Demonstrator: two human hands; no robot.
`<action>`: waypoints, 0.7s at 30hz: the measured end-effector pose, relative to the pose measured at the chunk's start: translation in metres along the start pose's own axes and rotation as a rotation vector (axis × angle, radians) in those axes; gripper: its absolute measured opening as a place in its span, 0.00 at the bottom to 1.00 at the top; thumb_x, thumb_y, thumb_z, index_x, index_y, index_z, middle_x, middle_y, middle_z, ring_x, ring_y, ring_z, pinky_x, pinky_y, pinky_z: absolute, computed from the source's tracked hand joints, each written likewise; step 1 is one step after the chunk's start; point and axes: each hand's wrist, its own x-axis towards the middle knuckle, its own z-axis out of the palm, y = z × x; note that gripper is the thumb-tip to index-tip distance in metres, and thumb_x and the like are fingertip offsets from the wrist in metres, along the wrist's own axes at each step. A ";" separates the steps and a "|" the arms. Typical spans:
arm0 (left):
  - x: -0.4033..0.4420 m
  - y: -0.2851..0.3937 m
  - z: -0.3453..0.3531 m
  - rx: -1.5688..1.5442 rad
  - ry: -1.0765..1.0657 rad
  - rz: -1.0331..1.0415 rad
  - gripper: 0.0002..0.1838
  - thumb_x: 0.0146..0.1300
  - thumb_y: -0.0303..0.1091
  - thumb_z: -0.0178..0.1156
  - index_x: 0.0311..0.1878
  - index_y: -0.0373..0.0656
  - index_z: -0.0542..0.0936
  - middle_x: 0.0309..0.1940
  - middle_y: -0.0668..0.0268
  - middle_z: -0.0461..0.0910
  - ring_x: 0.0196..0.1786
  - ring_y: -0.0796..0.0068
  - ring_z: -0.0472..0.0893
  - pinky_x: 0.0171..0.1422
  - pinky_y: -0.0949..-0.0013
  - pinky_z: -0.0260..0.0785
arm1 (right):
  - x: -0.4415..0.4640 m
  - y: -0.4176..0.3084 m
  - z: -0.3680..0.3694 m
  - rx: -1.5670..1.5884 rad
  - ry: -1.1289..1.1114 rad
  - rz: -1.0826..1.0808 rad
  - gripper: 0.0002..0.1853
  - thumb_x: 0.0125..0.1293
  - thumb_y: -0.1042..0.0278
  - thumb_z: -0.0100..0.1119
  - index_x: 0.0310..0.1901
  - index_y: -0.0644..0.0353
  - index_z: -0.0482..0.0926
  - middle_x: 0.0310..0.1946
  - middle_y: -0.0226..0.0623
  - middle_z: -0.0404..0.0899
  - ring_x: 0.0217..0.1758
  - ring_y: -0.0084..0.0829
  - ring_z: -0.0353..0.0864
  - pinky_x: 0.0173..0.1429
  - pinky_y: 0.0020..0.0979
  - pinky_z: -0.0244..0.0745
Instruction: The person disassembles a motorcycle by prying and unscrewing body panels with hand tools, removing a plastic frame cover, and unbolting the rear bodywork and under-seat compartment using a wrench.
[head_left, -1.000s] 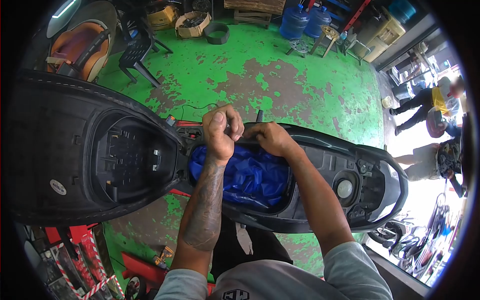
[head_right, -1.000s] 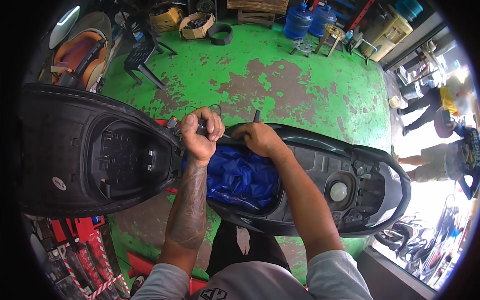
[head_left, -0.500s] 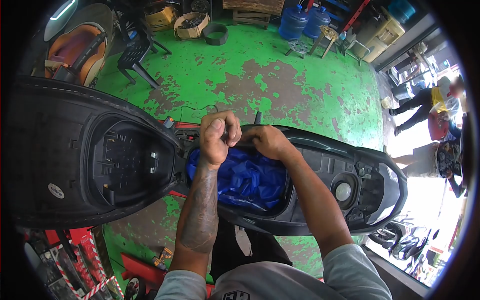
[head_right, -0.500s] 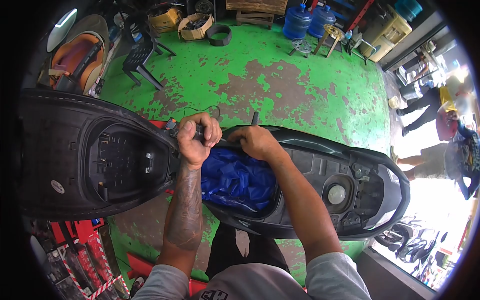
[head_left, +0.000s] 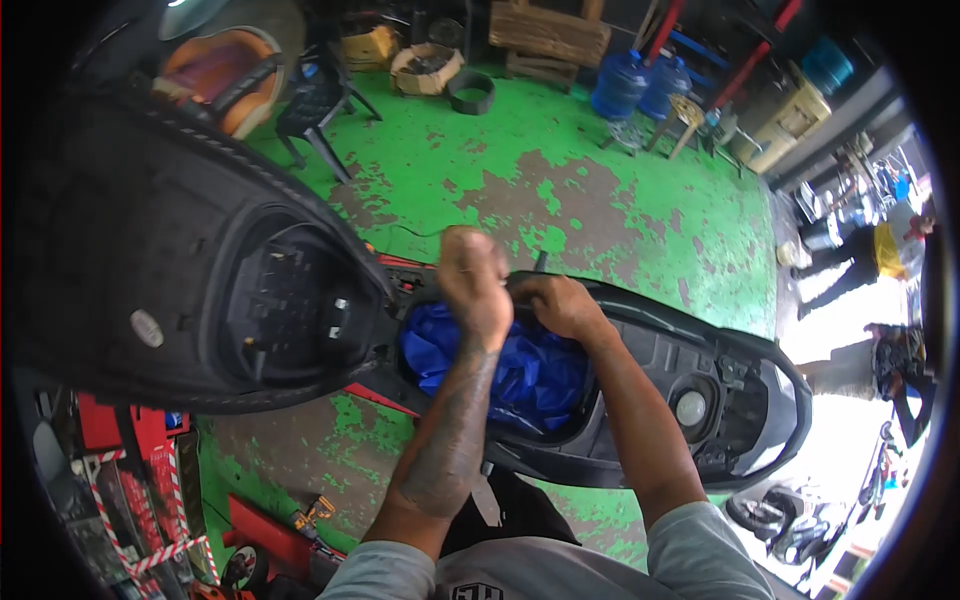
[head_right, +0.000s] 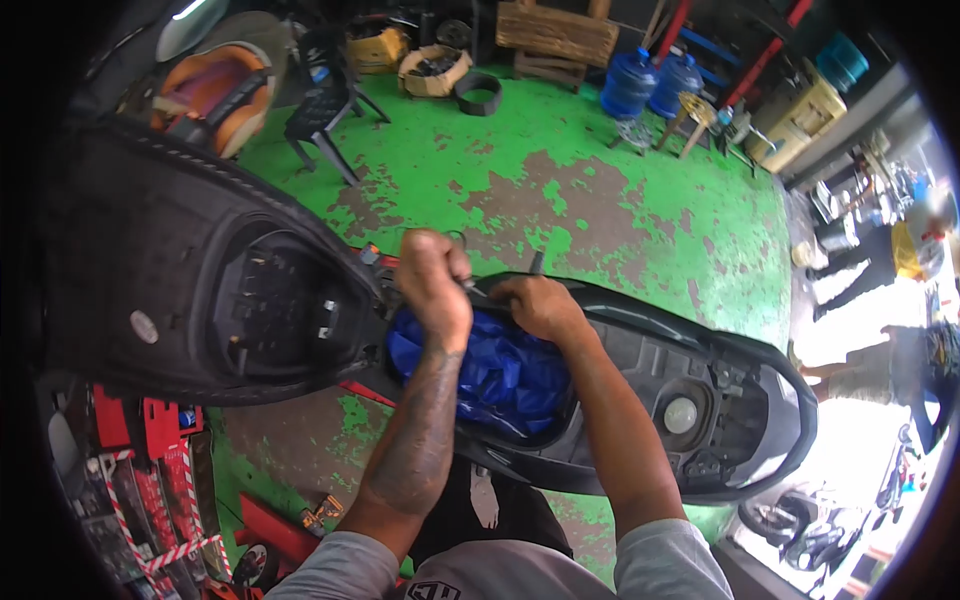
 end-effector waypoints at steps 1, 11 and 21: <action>-0.004 0.000 0.004 0.010 -0.052 0.000 0.25 0.79 0.57 0.46 0.44 0.40 0.73 0.29 0.71 0.68 0.31 0.80 0.68 0.38 0.70 0.63 | -0.001 0.004 0.002 -0.024 0.022 -0.023 0.21 0.58 0.74 0.51 0.51 0.55 0.86 0.47 0.47 0.87 0.53 0.49 0.84 0.61 0.43 0.78; 0.045 0.031 -0.028 0.240 -0.526 0.316 0.10 0.61 0.32 0.52 0.29 0.36 0.77 0.31 0.65 0.78 0.38 0.70 0.79 0.42 0.69 0.69 | 0.007 0.010 0.006 0.005 0.004 -0.185 0.14 0.64 0.67 0.63 0.47 0.67 0.83 0.43 0.55 0.85 0.48 0.54 0.86 0.53 0.44 0.78; 0.055 -0.001 -0.010 -0.327 -0.875 -0.314 0.20 0.60 0.35 0.55 0.12 0.42 0.70 0.10 0.69 0.69 0.13 0.77 0.68 0.19 0.67 0.62 | 0.008 0.010 0.011 0.055 0.009 -0.010 0.07 0.68 0.76 0.63 0.41 0.73 0.83 0.35 0.40 0.86 0.38 0.25 0.80 0.47 0.29 0.75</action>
